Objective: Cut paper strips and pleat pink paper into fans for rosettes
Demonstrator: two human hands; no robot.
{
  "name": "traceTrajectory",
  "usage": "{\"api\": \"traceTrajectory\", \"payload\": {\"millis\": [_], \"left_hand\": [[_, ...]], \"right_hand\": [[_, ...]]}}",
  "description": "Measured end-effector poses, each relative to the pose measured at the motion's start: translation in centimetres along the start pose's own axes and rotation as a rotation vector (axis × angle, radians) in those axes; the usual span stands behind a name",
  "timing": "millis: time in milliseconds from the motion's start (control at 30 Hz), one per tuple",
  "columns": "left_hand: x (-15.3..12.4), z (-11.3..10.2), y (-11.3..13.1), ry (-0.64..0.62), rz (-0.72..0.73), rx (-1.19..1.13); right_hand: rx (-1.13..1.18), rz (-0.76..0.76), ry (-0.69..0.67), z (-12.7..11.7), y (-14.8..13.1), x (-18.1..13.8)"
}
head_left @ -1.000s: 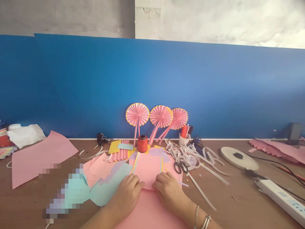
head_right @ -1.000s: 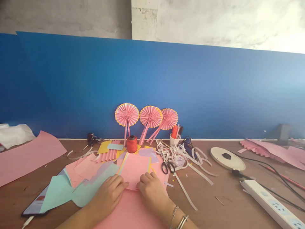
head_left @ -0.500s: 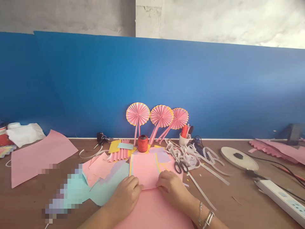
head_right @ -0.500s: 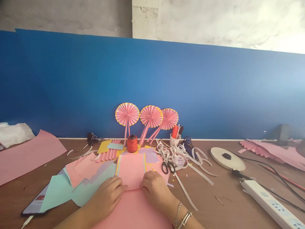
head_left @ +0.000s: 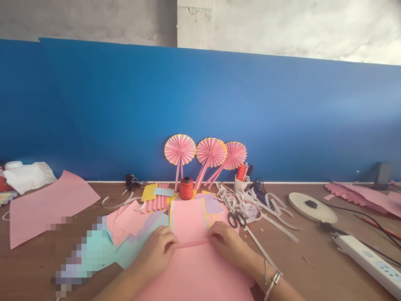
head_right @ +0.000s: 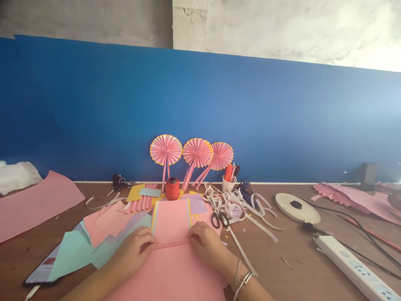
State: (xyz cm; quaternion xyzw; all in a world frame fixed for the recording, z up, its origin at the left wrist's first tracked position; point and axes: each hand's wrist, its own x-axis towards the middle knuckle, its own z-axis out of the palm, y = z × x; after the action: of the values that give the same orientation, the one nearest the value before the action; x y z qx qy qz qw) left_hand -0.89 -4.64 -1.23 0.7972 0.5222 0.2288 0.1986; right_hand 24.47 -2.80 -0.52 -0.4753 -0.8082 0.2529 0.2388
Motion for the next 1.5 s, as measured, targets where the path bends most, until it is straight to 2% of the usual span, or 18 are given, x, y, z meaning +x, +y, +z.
{"api": "traceTrajectory", "payload": {"millis": [300, 533, 867, 1333, 1500], "left_hand": [[0.2, -0.3, 0.3, 0.015, -0.099, -0.076], [0.6, 0.2, -0.2, 0.022, -0.228, -0.127], [0.7, 0.2, 0.1, 0.033, -0.212, -0.061], [0.7, 0.0, 0.2, 0.003, -0.165, 0.007], [0.4, -0.2, 0.6, 0.016, -0.085, 0.148]], "right_hand": [[0.043, 0.114, 0.011, 0.5, 0.6, -0.1], [0.105, 0.179, 0.069, 1.4, 1.1, 0.4], [0.205, 0.240, 0.062, 1.7, 1.9, 1.1], [0.159, 0.233, 0.045, 1.7, 1.5, 0.8], [0.063, 0.237, 0.037, 1.5, 0.9, 0.8]]}}
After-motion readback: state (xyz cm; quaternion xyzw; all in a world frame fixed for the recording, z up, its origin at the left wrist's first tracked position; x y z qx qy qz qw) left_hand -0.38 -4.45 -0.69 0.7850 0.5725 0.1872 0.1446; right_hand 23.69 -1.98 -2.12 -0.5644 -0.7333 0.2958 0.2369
